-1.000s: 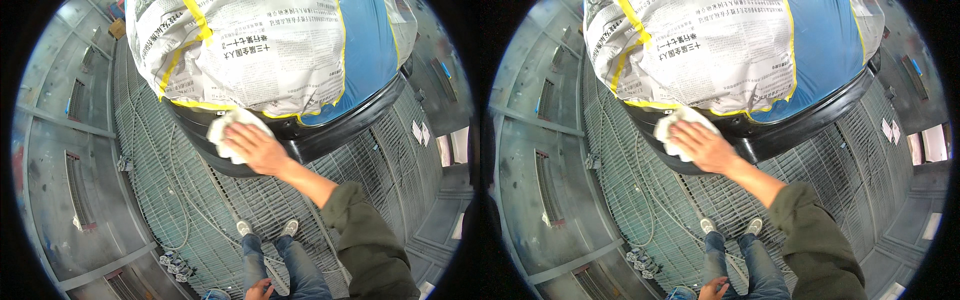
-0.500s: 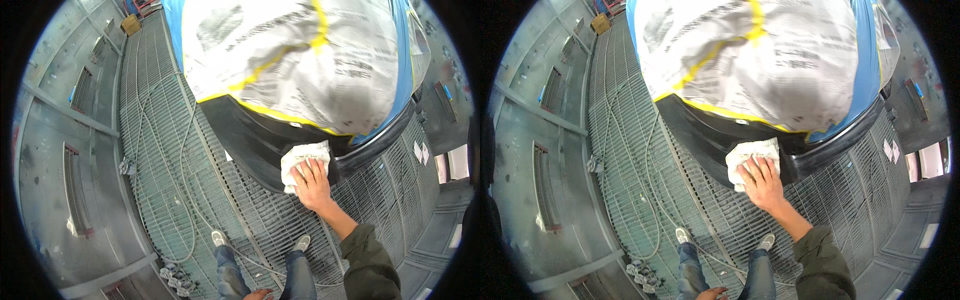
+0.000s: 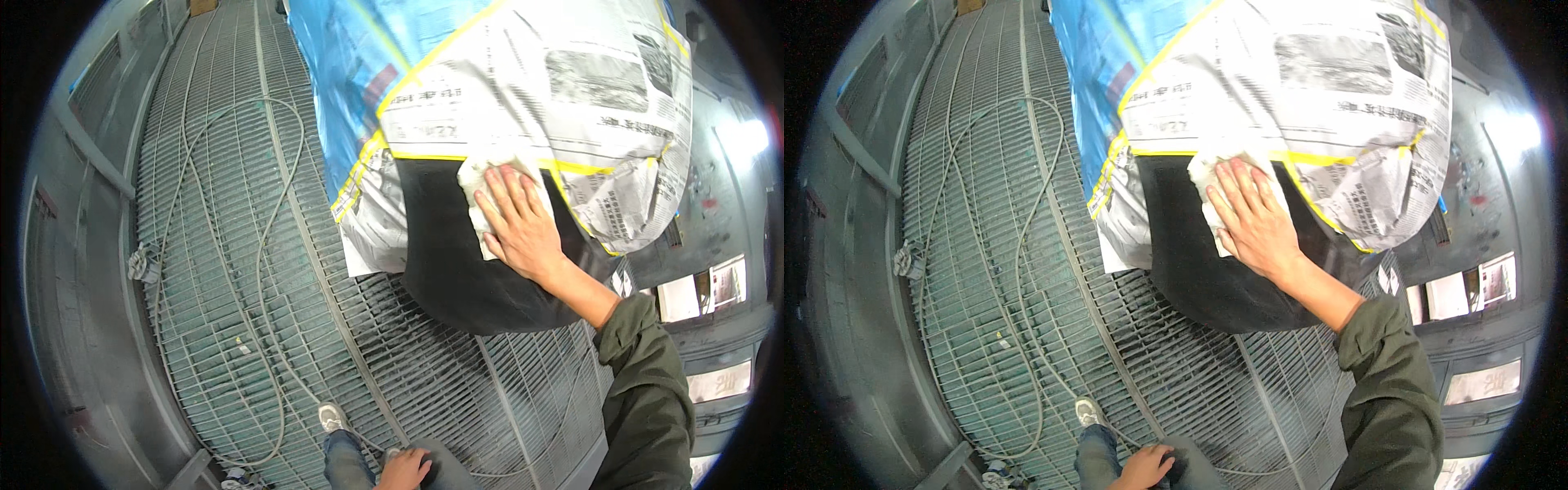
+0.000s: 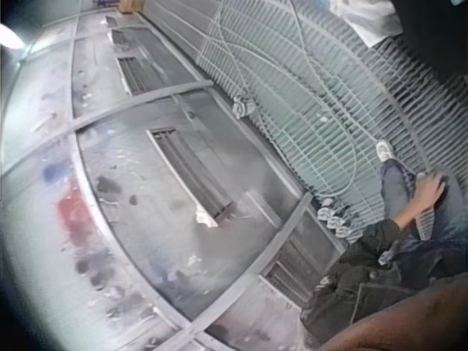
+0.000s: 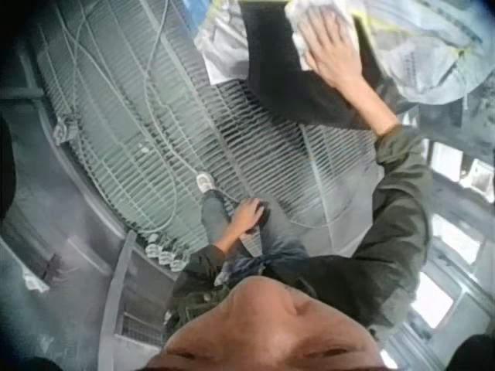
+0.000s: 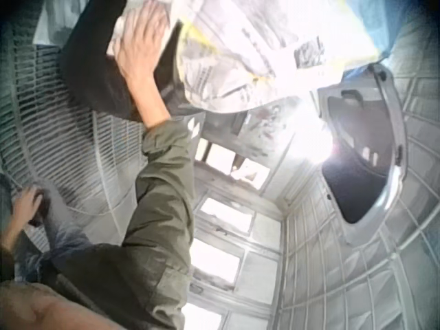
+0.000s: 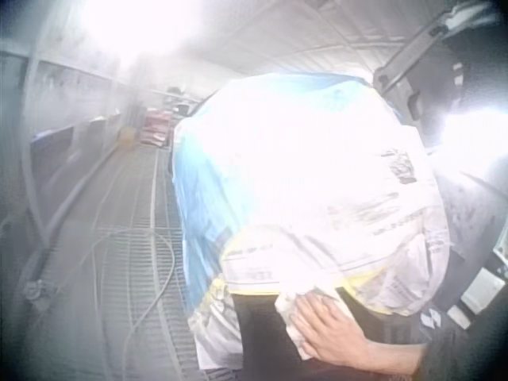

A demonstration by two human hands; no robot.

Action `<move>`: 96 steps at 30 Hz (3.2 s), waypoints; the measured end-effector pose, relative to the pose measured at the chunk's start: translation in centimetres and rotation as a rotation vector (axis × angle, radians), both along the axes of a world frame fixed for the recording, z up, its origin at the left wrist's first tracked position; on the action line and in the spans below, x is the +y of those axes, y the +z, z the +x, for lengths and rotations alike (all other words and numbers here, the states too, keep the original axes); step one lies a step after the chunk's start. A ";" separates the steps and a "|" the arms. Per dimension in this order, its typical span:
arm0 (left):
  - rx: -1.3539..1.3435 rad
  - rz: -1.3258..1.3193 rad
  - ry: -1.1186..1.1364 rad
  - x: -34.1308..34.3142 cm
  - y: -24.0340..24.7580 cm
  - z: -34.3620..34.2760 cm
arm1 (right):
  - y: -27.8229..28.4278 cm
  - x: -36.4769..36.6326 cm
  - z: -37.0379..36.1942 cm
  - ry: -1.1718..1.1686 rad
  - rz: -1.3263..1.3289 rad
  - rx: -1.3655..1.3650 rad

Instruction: The person wipes the surface of a black car bumper with a white cloth. The bumper is partially covered with newspaper and blue plastic sheeting. The person moves around the bumper, wiping different sections, then walks out of the spray booth into the garage area.

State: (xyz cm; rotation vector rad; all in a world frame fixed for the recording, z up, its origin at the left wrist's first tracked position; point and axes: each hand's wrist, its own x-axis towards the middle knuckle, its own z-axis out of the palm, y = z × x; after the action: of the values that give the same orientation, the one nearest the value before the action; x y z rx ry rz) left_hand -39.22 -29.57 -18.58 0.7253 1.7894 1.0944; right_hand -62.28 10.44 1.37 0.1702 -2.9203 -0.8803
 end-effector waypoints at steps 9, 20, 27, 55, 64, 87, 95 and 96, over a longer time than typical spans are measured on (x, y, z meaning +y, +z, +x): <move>0.285 0.185 -0.179 7.9 -16.6 -7.3 | -11.1 -2.2 -12.1 0.147 0.381 -0.108; 0.515 0.172 -0.276 7.3 -19.9 -8.2 | -17.2 -1.4 -9.7 0.117 0.435 0.098; 0.609 0.079 -0.329 6.2 -20.7 -7.2 | -6.0 1.0 -0.5 0.023 0.143 0.649; 0.904 0.225 -0.509 7.8 -19.2 -6.1 | -6.2 0.7 13.6 0.066 0.160 0.499; 0.999 0.172 -0.507 11.4 -18.2 -5.3 | -11.1 -1.3 -3.0 0.081 0.427 0.215; 1.006 0.106 -0.273 11.2 -17.3 -3.5 | -37.2 -3.1 0.9 0.418 0.531 -0.282; 0.997 0.016 -0.353 10.9 -16.3 -4.6 | -37.1 -2.5 0.1 0.427 0.566 -0.561; 0.993 0.012 -0.397 11.0 -16.0 -4.8 | -34.8 -2.4 -0.6 0.375 0.576 -0.589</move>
State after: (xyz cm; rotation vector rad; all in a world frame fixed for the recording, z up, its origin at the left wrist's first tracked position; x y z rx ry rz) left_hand -43.97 -18.58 -34.58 1.7495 2.2576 0.4706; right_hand -62.86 8.02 -33.39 1.1432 -2.8173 -1.8071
